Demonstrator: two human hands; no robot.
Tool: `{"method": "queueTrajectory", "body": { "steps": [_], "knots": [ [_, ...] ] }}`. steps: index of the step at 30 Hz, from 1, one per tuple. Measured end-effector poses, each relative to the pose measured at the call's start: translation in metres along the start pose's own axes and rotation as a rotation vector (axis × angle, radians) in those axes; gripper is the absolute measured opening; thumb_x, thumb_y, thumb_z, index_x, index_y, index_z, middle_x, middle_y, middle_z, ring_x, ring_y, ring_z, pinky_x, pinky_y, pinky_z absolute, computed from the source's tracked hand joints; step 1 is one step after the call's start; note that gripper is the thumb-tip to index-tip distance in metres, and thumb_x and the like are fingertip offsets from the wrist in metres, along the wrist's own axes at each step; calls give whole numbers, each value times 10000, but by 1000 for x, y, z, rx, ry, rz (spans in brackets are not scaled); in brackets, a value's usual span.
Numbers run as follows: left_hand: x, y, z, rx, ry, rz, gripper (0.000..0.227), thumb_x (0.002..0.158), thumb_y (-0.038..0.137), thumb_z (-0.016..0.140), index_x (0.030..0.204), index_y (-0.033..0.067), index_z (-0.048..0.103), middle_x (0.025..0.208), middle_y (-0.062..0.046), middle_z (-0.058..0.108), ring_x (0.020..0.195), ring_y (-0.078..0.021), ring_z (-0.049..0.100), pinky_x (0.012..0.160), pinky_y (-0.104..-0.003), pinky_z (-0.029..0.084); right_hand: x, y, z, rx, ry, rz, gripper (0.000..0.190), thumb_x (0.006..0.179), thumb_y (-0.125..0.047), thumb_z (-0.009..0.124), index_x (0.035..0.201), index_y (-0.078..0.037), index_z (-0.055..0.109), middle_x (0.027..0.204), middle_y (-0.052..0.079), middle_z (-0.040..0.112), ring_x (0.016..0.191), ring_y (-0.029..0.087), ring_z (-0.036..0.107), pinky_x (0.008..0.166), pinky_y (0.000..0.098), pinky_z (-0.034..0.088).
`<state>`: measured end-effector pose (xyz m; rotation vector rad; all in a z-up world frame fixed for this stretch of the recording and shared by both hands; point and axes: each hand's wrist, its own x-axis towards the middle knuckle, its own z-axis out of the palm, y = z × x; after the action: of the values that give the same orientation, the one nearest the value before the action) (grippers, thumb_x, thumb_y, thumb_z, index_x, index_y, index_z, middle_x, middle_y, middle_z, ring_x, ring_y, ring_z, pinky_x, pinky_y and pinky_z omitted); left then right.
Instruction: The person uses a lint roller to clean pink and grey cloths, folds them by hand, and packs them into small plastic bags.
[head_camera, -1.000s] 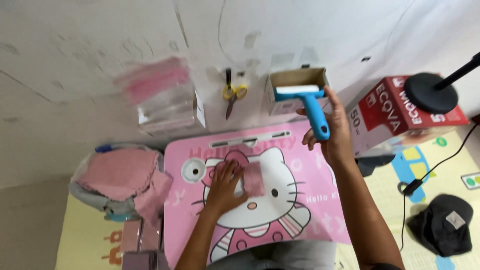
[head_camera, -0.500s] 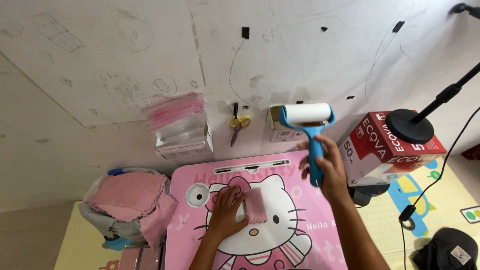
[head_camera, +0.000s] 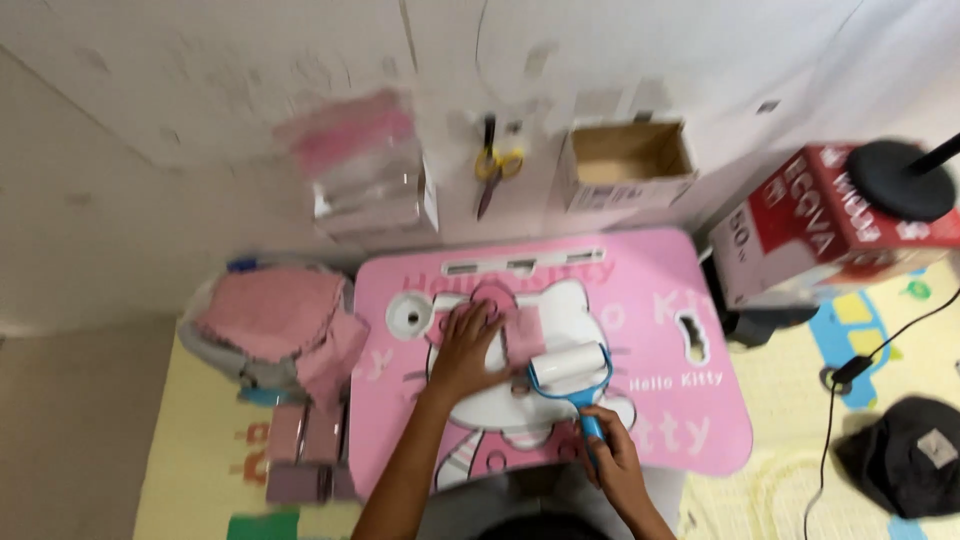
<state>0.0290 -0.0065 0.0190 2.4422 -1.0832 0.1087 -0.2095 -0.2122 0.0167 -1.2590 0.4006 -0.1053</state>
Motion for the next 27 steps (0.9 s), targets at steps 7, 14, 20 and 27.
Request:
{"method": "queueTrajectory", "body": {
  "steps": [7,14,20,27],
  "knots": [
    [-1,5,-7,-8,-15,-35,896,704,504,810,1462,146,493,1569,-158,367,1464,-358,304,1212,-550,177,-4,2,15,-183,-6,-1,338,961,-145,546,1284,-57,586,924,109,708,485,119,496,458,244,390],
    [0,-2,0,-2,-87,-89,907,677,580,767,1455,184,520,1592,-157,375,1524,-327,301,1250,-570,168,70,-38,54,-310,29,-123,341,976,-84,470,1305,-24,533,833,153,679,467,202,534,455,335,425],
    [-1,-9,9,-19,-103,-101,900,683,585,763,1437,163,512,1596,-157,368,1529,-326,294,1255,-573,161,87,-75,77,-183,10,-28,358,996,-35,401,1343,-53,487,704,100,526,393,138,381,345,262,314],
    [2,0,-4,4,-50,-55,954,681,587,779,1486,166,485,1574,-163,386,1513,-337,316,1246,-572,170,45,-19,19,-223,-25,-23,360,981,-33,447,1334,-6,515,877,194,662,367,175,516,340,295,401]
  ]
}}
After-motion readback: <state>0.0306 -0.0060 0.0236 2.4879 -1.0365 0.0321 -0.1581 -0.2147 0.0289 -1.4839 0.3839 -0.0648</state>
